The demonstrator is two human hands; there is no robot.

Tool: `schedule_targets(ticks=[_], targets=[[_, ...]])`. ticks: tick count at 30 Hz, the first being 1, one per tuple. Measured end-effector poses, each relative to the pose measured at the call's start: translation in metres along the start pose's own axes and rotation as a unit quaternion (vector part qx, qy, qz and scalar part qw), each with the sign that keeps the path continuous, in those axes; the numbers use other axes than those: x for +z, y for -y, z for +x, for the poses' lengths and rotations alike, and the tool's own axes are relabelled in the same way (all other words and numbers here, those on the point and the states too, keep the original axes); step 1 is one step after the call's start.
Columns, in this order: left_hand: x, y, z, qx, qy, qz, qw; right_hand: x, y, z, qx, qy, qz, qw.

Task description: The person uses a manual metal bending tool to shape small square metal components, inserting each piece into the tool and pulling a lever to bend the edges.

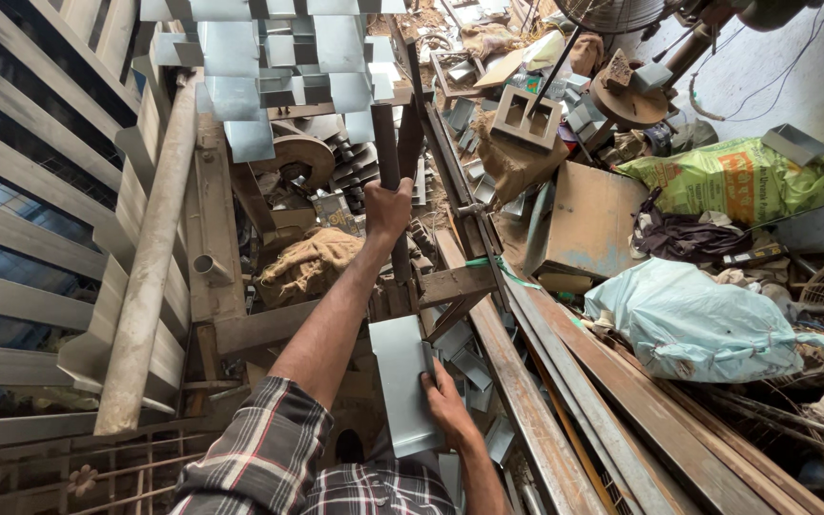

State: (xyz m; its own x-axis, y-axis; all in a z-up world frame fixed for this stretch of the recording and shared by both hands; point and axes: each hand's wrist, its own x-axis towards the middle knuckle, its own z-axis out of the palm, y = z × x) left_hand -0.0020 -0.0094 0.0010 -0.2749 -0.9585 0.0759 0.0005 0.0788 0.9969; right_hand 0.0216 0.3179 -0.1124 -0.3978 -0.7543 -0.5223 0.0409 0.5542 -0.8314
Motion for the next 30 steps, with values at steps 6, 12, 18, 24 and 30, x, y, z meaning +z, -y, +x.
schedule_targets(ticks=[6, 12, 18, 24, 30], targets=[[0.002, 0.011, 0.005, -0.003, -0.003, 0.009, 1.0, -0.003, -0.001, 0.003, -0.061, 0.014, 0.018, 0.998], [0.002, 0.014, 0.005, 0.006, -0.008, 0.027, 1.0, 0.003, -0.005, 0.004, -0.008, 0.011, 0.02, 1.0], [-0.001, 0.003, 0.0, 0.007, -0.01, 0.022, 1.0, 0.009, -0.001, 0.002, 0.025, -0.004, 0.045, 0.999], [-0.001, -0.001, 0.001, -0.015, -0.007, 0.03, 0.999, 0.007, -0.008, 0.011, -0.035, -0.003, 0.043, 0.998], [0.0, -0.001, 0.0, -0.005, -0.027, -0.001, 1.0, 0.005, -0.023, 0.029, -0.133, 0.004, 0.059, 0.989]])
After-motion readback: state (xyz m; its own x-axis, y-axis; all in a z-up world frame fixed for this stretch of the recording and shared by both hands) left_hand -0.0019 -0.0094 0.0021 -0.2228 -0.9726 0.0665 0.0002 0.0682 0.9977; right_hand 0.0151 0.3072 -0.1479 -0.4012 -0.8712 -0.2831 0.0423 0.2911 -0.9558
